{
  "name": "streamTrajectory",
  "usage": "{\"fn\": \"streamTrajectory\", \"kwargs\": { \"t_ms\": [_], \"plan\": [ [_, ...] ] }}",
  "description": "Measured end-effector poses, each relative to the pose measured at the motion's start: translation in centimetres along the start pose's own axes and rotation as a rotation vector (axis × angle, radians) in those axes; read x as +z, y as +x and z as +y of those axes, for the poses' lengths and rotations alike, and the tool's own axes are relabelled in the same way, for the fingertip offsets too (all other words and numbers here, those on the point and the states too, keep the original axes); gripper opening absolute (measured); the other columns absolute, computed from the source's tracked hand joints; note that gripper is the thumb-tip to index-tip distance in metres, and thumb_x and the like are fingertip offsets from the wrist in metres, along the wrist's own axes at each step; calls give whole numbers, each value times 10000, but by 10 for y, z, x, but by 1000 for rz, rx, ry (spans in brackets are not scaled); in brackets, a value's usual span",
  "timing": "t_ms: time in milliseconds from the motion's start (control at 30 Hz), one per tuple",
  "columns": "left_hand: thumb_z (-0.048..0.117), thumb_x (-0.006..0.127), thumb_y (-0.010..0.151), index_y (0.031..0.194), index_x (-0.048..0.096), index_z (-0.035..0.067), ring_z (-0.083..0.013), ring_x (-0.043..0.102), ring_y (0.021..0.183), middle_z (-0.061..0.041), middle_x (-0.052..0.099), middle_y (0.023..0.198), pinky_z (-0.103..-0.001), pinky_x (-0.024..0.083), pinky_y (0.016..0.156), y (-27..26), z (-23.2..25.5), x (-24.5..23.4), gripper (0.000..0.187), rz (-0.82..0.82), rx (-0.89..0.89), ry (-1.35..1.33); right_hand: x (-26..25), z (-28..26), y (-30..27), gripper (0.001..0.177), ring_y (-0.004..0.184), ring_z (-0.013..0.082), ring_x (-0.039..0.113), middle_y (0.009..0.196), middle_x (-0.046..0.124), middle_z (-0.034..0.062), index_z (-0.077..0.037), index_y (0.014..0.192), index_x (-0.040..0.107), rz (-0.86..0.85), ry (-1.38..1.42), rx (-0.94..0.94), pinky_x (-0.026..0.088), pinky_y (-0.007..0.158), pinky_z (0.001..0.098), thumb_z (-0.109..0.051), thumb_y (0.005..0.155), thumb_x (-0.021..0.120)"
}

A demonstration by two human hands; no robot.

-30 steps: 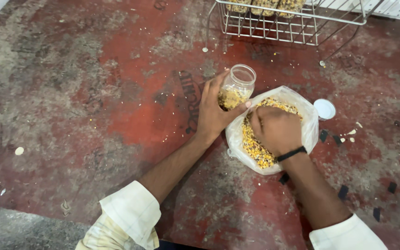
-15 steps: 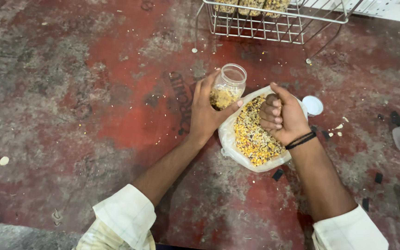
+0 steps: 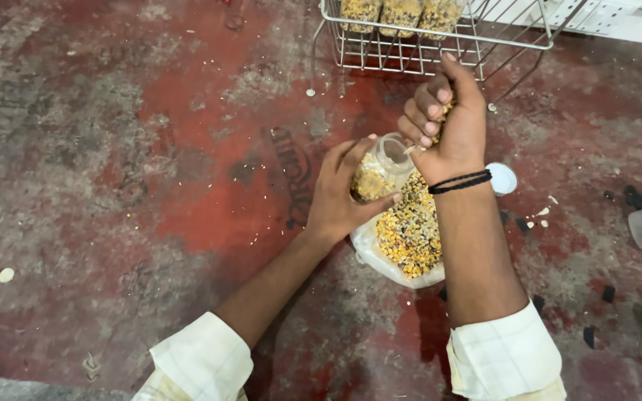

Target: The person scoops mixed grains from a plastic bag into small clear jars by hand, then closes each jar with a metal lid and places it into a wire rack. The process is repeated for multiple jars.

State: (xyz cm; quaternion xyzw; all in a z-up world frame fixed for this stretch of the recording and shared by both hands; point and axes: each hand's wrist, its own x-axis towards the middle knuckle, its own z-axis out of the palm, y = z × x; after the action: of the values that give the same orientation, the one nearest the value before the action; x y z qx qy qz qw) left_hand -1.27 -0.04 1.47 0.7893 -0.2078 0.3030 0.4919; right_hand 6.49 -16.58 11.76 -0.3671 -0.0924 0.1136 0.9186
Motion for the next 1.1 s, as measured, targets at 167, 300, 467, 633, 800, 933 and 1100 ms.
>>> {"fn": "streamTrajectory", "kwargs": {
  "t_ms": [167,300,467,633,800,933,1100],
  "plan": [
    [367,941,758,1524,467,174,-333,558,1333,-136,536,1418,-447,502,1132,0,-4,1,921,-1,-13,-20,2,1,0,434,458,93,395,583,474,-20,-176,699,479,9,-81,-53,286,427,257,-327,1081,617],
    [379,941,751,1521,462,171,-325,565,1314,-140,517,1415,-431,536,1075,1,-3,1,930,-36,-42,-41,7,8,-1,420,448,106,407,579,469,-17,-170,701,483,67,-196,-129,302,425,276,-334,1060,627],
    [390,939,748,1521,468,177,-318,571,1304,-137,519,1404,-429,541,1069,1,-2,0,929,-38,-37,-61,18,11,-3,444,437,101,391,571,448,-14,-161,683,467,140,-312,-205,301,412,276,-358,1037,646],
    [391,936,772,1536,461,167,-323,562,1340,-133,525,1433,-442,518,1116,-2,-6,0,927,-45,-18,-59,19,13,-8,419,461,111,404,592,457,-2,-139,717,481,128,-341,-201,310,432,285,-348,1041,646],
    [393,945,757,1528,464,152,-328,551,1346,-140,521,1426,-452,498,1132,0,0,-2,940,-49,-21,-41,25,12,-10,424,446,108,392,586,452,-5,-136,707,473,136,-341,-197,300,415,282,-345,1036,641],
    [383,939,751,1522,466,139,-330,557,1348,-155,520,1444,-436,502,1131,-1,-6,1,936,-76,-51,-85,29,13,-10,431,422,91,372,553,446,-28,-158,666,469,179,-391,-168,296,402,273,-334,1015,651],
    [359,919,799,1538,432,76,-312,560,1364,-180,530,1466,-424,484,1147,-5,-29,15,929,-3,-168,-181,27,-3,-16,456,438,60,320,537,382,-67,-195,665,422,94,-250,-175,248,418,253,-293,1036,670]
  ]
}}
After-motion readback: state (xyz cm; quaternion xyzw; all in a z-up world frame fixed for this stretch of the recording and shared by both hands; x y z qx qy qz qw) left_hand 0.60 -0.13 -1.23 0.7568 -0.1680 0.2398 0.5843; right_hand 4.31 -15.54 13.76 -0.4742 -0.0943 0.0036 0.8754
